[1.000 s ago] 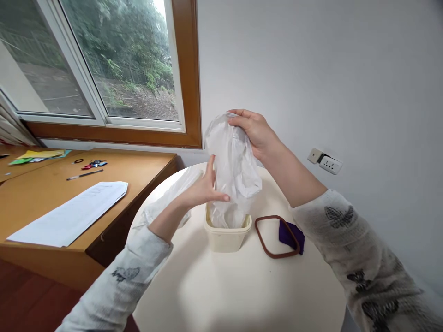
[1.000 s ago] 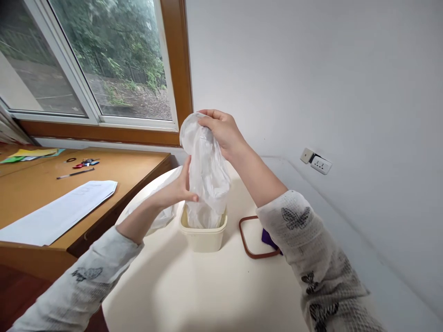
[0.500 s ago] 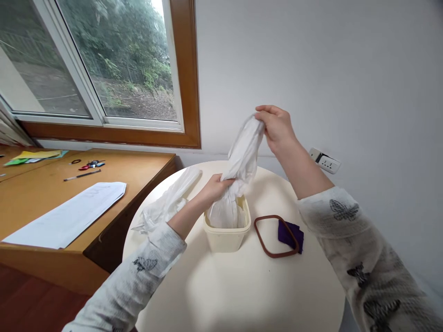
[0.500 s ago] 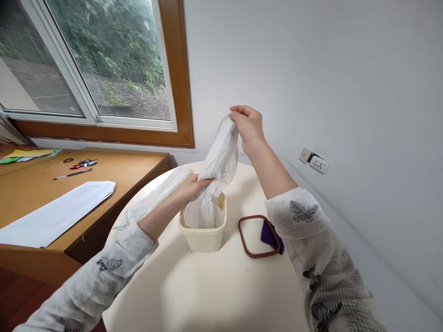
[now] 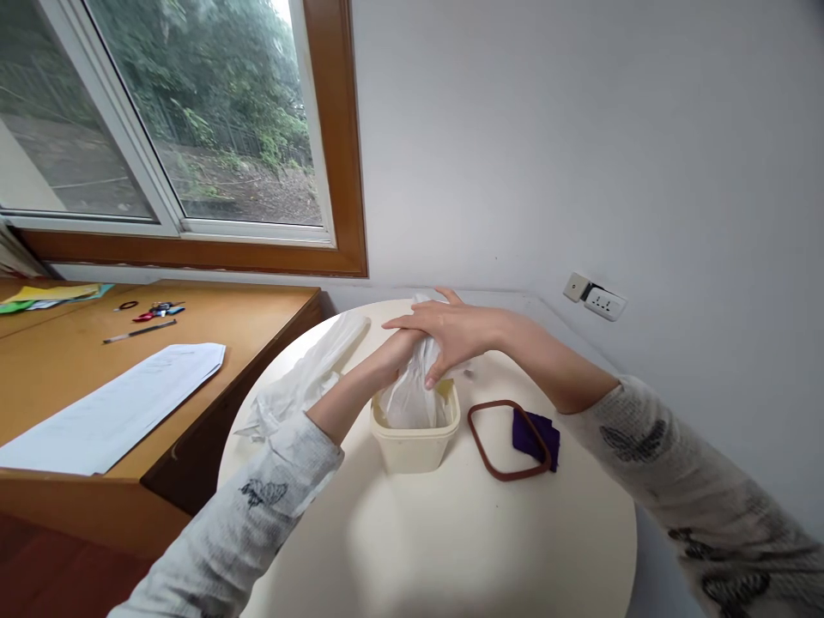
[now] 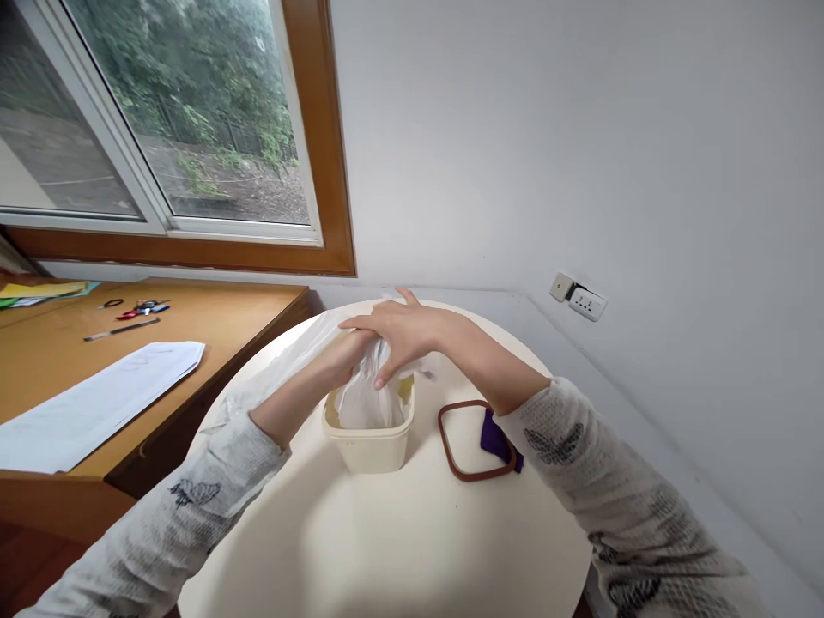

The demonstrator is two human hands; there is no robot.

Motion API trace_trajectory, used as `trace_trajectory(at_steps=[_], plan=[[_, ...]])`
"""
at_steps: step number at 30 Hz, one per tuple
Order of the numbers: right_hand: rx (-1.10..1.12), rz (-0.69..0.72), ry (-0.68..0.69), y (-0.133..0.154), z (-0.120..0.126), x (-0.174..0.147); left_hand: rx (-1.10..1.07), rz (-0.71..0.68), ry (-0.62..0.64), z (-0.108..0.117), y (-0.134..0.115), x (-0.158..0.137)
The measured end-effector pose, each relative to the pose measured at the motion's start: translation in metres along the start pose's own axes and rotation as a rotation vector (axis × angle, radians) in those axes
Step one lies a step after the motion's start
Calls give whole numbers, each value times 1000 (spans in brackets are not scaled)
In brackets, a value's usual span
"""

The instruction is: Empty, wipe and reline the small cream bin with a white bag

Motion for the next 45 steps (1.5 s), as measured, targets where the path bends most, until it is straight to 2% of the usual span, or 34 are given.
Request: trace_trajectory(at_steps=[4,10,13,15,18,20,22,24,29,32,34,37,42,45], plan=[[22,-83,82,-16,-4,-2,-101,85,155,1,6,-3],[-52,-291,128,-28,-10,-10,-32,50,144,14,3,-7],[-12,-402,153,-36,-8,-18,41,-1,228,19,-8,-14],[34,-445,113,-41,-5,-22,156,-89,332,19,-16,-19],[113,-477,58,-48,2,-28,460,-257,503,15,-24,-24],[191,-477,73,-51,5,-31,653,-275,544,10,-23,-24],[272,-470,91,-51,8,-34,808,-220,475,7,-19,-23],[353,-471,86,-49,10,-38,937,-184,346,6,-14,-20],[581,-475,55,-40,7,-50,1283,-304,60,6,-9,-16],[672,-456,56,-31,1,-57,1380,-304,-24,7,-7,-15],[778,-449,75,-24,-7,-60,1365,-262,-52,7,-6,-16],[1031,-453,71,-17,-24,-63,1308,-218,-24,9,-6,-16],[1367,-419,-137,-12,-57,-62,1203,-173,55,17,-8,-14],[1550,-382,-202,0,-76,-58,1044,-160,102,19,-7,-12]])
Point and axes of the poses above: each hand's wrist, its own x-axis towards the middle knuckle, its own z-axis out of the back of the hand, y = z × x, the point moved 1 cm from there along x, towards the middle knuckle, and after that the axes turned 6 degrees about x, right-handed, at the moved point
